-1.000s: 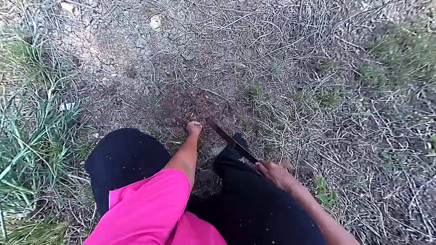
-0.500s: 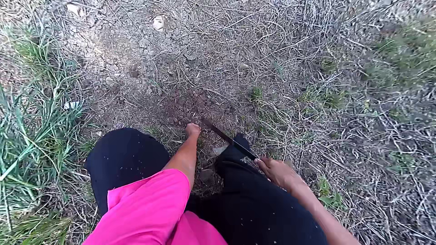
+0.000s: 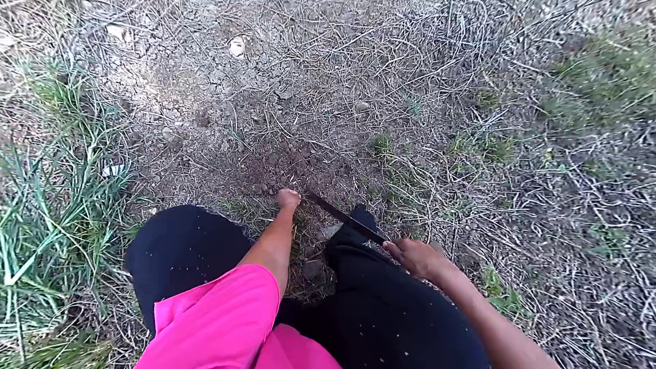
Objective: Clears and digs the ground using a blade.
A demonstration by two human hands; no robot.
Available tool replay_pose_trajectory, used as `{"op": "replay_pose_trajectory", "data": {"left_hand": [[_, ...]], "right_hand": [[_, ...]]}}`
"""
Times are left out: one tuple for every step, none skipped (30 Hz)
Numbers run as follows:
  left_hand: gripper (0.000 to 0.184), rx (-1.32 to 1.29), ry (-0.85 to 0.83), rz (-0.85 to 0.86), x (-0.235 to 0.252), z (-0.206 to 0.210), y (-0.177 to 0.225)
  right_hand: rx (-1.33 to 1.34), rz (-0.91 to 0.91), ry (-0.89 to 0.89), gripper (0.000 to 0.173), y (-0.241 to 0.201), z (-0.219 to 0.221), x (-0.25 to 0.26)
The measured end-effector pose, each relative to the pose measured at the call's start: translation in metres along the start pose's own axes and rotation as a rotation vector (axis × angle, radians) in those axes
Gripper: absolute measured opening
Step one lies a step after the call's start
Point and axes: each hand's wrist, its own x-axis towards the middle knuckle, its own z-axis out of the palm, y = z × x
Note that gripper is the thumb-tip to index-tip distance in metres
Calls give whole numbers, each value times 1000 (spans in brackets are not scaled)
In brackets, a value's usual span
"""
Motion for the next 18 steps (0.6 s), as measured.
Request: {"op": "replay_pose_trajectory", "data": {"left_hand": [[23,-102,10,43,3,-7,8],[25,-208,23,82,3,-17,21],[26,-301,41,125,2,-32,40],[26,-363,68,175,0,-49,63],[26,-399,108,234,0,-70,88],[26,-414,150,301,-3,-96,114],[26,-399,202,370,-7,-128,139],[27,-360,269,441,-14,-165,161],[27,-311,363,505,-24,-205,179],[27,-280,496,557,-38,-247,193],[30,-274,658,592,-55,-288,204],[37,-279,815,604,-75,-327,209],[51,-289,936,607,-95,-361,209],[67,-300,1013,626,-110,-390,204],[77,-306,1059,637,-119,-413,194],[81,-292,1075,633,-124,-430,181],[78,-276,1060,614,-120,-441,167],[71,-253,1017,588,-112,-446,152]], "right_hand": [[94,-31,6,62,4,1,-2],[220,-63,5,59,8,4,-4],[354,-104,-2,53,14,7,-4],[499,-152,-3,44,19,9,-4],[629,-190,4,34,23,10,-5],[713,-216,25,26,25,8,-5],[760,-224,72,24,25,5,-4],[770,-213,130,26,25,1,0],[745,-194,191,29,25,-4,5],[683,-174,253,32,24,-10,13],[587,-146,316,36,22,-17,24],[482,-111,362,39,17,-24,33],[394,-67,395,46,9,-29,42],[314,-21,402,53,-4,-30,50],[224,17,381,59,-20,-28,56],[129,35,342,62,-39,-24,59],[37,26,292,63,-58,-18,59],[-30,-14,243,63,-76,-12,57]]}}
